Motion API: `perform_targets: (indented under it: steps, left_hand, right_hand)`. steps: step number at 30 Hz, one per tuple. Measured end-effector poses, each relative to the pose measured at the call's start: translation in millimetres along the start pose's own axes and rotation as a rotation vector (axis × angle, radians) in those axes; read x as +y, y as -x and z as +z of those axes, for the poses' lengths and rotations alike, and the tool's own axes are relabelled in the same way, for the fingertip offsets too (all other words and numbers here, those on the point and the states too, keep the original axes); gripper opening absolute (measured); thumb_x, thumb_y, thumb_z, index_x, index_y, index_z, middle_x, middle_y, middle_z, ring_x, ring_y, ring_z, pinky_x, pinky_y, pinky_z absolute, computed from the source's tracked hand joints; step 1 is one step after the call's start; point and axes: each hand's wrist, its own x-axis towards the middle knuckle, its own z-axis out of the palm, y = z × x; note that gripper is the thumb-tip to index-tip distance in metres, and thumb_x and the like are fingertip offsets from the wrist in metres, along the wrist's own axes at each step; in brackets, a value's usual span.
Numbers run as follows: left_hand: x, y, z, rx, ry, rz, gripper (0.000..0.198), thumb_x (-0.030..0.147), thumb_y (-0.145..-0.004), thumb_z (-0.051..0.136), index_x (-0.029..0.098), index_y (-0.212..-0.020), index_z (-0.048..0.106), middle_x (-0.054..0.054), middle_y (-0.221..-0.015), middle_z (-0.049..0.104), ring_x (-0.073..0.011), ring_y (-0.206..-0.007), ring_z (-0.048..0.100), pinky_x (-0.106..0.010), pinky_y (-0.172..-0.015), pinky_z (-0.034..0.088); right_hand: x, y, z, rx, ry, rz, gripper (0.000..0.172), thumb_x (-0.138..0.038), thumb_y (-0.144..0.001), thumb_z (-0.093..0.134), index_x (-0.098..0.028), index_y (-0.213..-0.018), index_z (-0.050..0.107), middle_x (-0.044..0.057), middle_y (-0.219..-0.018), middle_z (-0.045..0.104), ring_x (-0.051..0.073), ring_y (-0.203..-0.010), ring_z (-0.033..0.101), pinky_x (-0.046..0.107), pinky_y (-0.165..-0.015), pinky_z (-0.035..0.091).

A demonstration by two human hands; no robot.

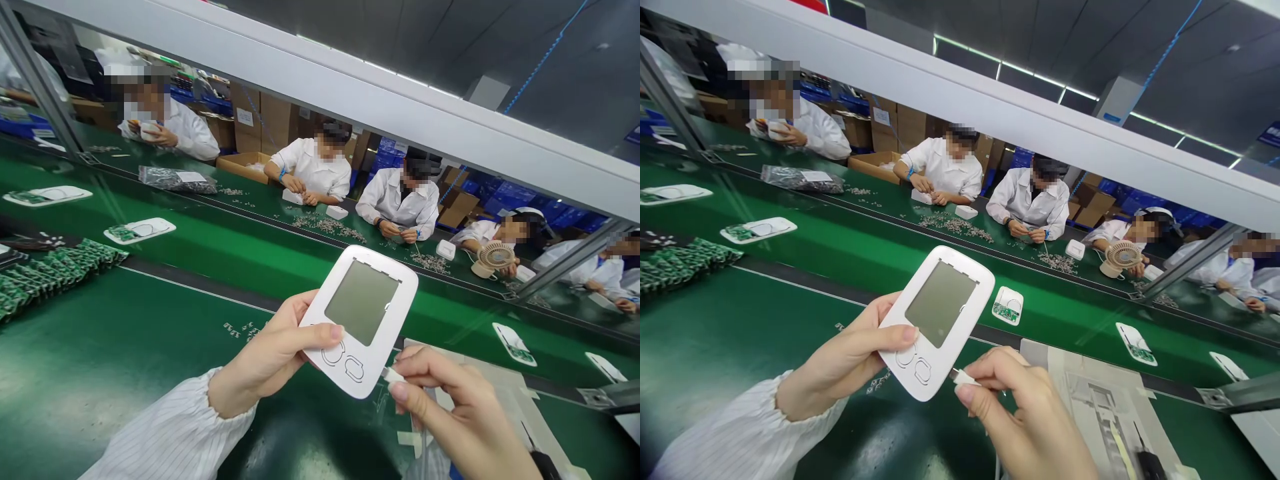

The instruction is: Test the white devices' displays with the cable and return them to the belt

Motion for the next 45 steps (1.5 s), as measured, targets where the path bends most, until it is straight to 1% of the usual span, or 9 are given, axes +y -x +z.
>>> perform_targets:
  steps: [4,9,11,16,22,29,35,39,45]
  left_hand:
    - [3,3,2.4,0.007,-0.037,0.027,0.043,0.022,-0.074,0.077,0.019,-0.115,0.064,-0.006,-0.090,0.072,-0.0164,-0.075,0.067,-0.022,-0.061,0.054]
    - [4,5,8.3,0.023,-0.101,0.103,0.040,0.019,-0.071,0.079,0.017,-0.109,0.067,-0.007,-0.089,0.072,-0.0193,-0.078,0.067,-0.027,-0.067,0.057]
    - [3,5,9.4,0.043,-0.138,0.115,0.039,0.019,-0.071,0.079,0.017,-0.108,0.068,-0.007,-0.088,0.072,-0.0198,-0.077,0.067,-0.027,-0.066,0.057]
    - [-1,6,7.6,0.092,-0.187,0.135,0.040,0.021,-0.071,0.079,0.019,-0.109,0.067,-0.006,-0.090,0.072,-0.0215,-0.080,0.067,-0.030,-0.067,0.058]
    - [-5,7,8.2,0.090,-0.219,0.151,0.039,0.024,-0.072,0.079,0.019,-0.109,0.066,-0.006,-0.093,0.072,-0.0199,-0.081,0.067,-0.027,-0.067,0.057]
    - [-1,8,11.8,0.065,-0.244,0.161,0.032,0.025,-0.073,0.078,0.020,-0.102,0.068,-0.005,-0.093,0.073,-0.0209,-0.083,0.068,-0.027,-0.070,0.057]
    - [0,11,16.0,0.056,-0.274,0.166,0.034,0.019,-0.072,0.079,0.022,-0.104,0.068,-0.002,-0.094,0.073,-0.0206,-0.086,0.069,-0.024,-0.072,0.056]
    - [-2,12,17.1,0.060,-0.269,0.170,0.035,0.017,-0.071,0.078,0.023,-0.104,0.068,-0.001,-0.095,0.073,-0.0203,-0.087,0.069,-0.024,-0.074,0.056]
    - [-1,13,19.2,0.074,-0.259,0.159,0.035,0.018,-0.070,0.079,0.022,-0.103,0.068,-0.002,-0.097,0.073,-0.0224,-0.089,0.069,-0.025,-0.075,0.056]
  right_hand:
    - [3,-1,2,-0.005,0.066,0.013,0.021,-0.043,-0.089,0.055,-0.026,-0.083,0.066,0.001,-0.085,0.067,0.016,-0.074,0.062,0.022,-0.054,0.047]
    - [5,-4,2,-0.048,0.169,-0.059,0.021,-0.038,-0.092,0.051,-0.026,-0.085,0.066,0.002,-0.084,0.068,0.017,-0.073,0.062,0.025,-0.062,0.050]
    - [3,-6,1,-0.066,0.201,-0.084,0.020,-0.036,-0.093,0.050,-0.025,-0.085,0.065,0.002,-0.080,0.069,0.017,-0.071,0.063,0.025,-0.061,0.050]
    - [1,-9,1,-0.010,0.198,-0.118,0.019,-0.035,-0.091,0.053,-0.023,-0.083,0.066,0.002,-0.075,0.069,0.018,-0.068,0.063,0.025,-0.060,0.051]
    - [1,-5,4,0.032,0.148,-0.114,0.023,-0.038,-0.091,0.052,-0.024,-0.082,0.067,0.001,-0.070,0.067,0.017,-0.064,0.062,0.022,-0.050,0.047]
    - [1,-2,4,-0.005,0.117,-0.079,0.023,-0.040,-0.092,0.051,-0.026,-0.094,0.068,0.003,-0.080,0.068,0.018,-0.072,0.064,0.020,-0.048,0.048]
    - [4,-1,-2,-0.138,0.111,-0.047,0.020,-0.031,-0.093,0.048,-0.028,-0.102,0.066,0.002,-0.082,0.064,0.017,-0.075,0.064,0.019,-0.050,0.049]
    - [5,-1,-3,-0.116,0.108,-0.026,0.020,-0.029,-0.093,0.048,-0.029,-0.105,0.065,0.002,-0.083,0.064,0.017,-0.078,0.064,0.019,-0.050,0.048]
    - [7,-4,-6,-0.157,0.159,-0.046,0.023,-0.028,-0.095,0.045,-0.030,-0.110,0.062,0.001,-0.088,0.066,0.017,-0.081,0.063,0.020,-0.053,0.049]
